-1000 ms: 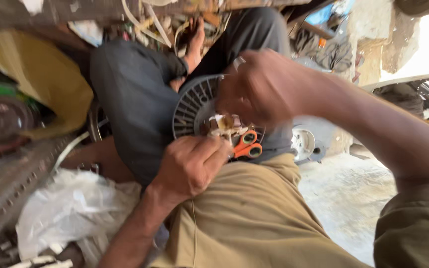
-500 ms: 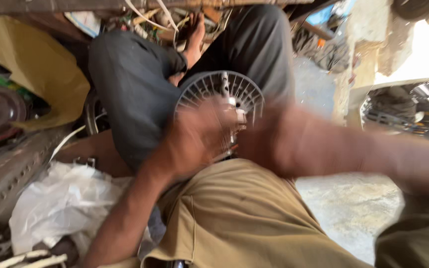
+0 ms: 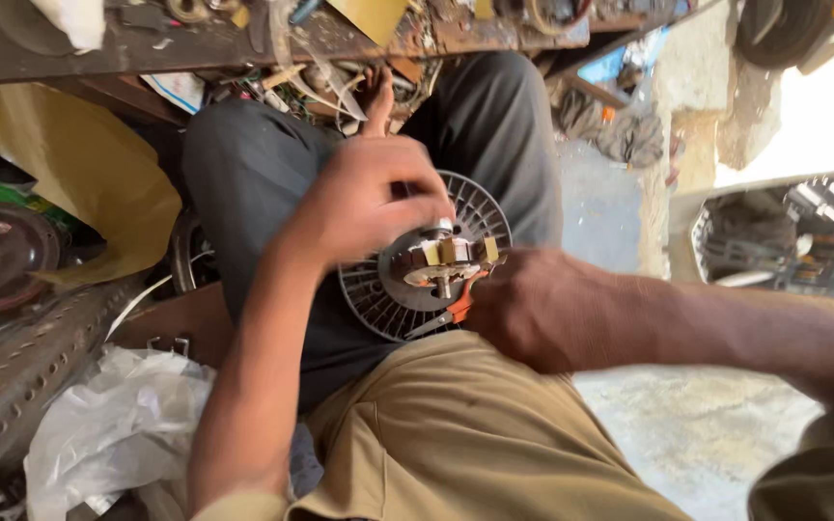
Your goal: The person applies tape to a fan stator, uses scissors to cut the tape, and wraps wires around the stator components while sitting on the floor.
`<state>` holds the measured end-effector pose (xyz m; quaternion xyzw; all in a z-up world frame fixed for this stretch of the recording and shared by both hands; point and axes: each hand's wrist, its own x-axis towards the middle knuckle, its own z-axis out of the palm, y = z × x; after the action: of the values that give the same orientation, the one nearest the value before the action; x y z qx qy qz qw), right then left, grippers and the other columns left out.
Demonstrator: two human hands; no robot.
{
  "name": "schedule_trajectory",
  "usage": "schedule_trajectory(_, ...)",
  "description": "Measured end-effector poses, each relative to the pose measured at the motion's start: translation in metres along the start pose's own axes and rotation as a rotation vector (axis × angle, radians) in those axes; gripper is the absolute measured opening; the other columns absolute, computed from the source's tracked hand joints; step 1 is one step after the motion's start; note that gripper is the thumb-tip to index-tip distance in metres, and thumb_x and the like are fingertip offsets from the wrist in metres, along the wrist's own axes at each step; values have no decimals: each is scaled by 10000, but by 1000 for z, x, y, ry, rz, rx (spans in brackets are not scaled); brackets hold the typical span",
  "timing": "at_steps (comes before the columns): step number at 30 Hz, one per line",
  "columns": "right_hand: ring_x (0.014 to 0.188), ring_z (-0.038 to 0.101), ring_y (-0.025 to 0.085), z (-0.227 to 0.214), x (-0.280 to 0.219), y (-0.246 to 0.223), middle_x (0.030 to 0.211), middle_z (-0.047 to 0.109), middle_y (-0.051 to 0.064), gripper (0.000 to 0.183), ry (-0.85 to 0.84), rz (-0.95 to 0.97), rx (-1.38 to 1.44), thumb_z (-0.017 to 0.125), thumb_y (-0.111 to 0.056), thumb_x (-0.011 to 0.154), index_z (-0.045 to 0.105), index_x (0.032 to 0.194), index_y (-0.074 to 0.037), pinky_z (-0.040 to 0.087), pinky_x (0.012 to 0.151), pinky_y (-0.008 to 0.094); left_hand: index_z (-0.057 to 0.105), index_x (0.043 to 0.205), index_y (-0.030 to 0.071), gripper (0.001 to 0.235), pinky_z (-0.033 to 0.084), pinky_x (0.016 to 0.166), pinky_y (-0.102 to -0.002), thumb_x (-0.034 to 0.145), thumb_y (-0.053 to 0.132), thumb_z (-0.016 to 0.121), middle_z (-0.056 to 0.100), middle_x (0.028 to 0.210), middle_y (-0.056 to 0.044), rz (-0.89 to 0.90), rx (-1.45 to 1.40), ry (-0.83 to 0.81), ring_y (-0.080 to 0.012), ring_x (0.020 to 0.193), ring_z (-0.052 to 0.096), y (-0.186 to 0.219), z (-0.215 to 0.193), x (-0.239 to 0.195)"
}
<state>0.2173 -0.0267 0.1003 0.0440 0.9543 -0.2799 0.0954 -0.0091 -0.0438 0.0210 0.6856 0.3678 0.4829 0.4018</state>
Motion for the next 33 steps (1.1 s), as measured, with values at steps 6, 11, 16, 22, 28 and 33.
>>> schedule_trajectory(6, 554, 628, 188, -18, 35, 92, 760, 714, 60, 73, 292, 28, -60, 720, -104, 893, 774, 844, -92, 505, 517, 375, 732, 980, 22, 107, 524, 696, -392, 901, 50, 800, 666, 899, -88, 181, 392, 104, -259, 783, 652, 39, 26, -47)
schedule_trajectory(11, 732, 695, 218, -24, 4, 113, 880, 733, 72, 41, 417, 221, -229, 766, -137, 929, 774, 942, -99, 537, 598, 327, 667, 954, 35, 135, 534, 649, -308, 936, 46, 801, 664, 909, -62, 47, -197, 251, -208, 738, 665, -1, 32, -3)
schedule_trajectory(16, 617, 653, 272, 1, -1, 19, 691, 639, 88, 94, 56, 73, -154, 680, -114, 823, 646, 737, -93, 522, 553, 421, 741, 865, 50, 168, 542, 709, -390, 838, 173, 851, 705, 821, -69, 26, 198, -302, -216, 745, 680, -44, 22, 30)
schedule_trajectory(22, 562, 616, 239, -18, 19, 60, 729, 677, 70, 53, 142, 38, -76, 681, -114, 826, 693, 775, -119, 517, 574, 418, 727, 1000, 42, 67, 532, 721, -377, 942, 75, 726, 687, 905, -71, 185, 326, -17, -242, 795, 669, 36, 33, -61)
schedule_trajectory(28, 696, 718, 193, -10, 15, 120, 837, 744, 62, 113, 412, 308, -75, 721, -136, 808, 758, 908, -96, 542, 533, 346, 651, 881, 34, 173, 543, 748, -302, 938, 94, 803, 651, 857, -61, -96, -149, 472, -168, 678, 616, 19, 38, -7)
schedule_trajectory(33, 567, 646, 225, -4, -9, 42, 673, 660, 25, 37, 92, 161, -161, 717, -145, 720, 714, 757, -148, 478, 461, 373, 723, 903, 47, 165, 550, 730, -360, 871, 158, 840, 700, 884, -87, -122, 32, 1, -207, 795, 689, -3, 0, 20)
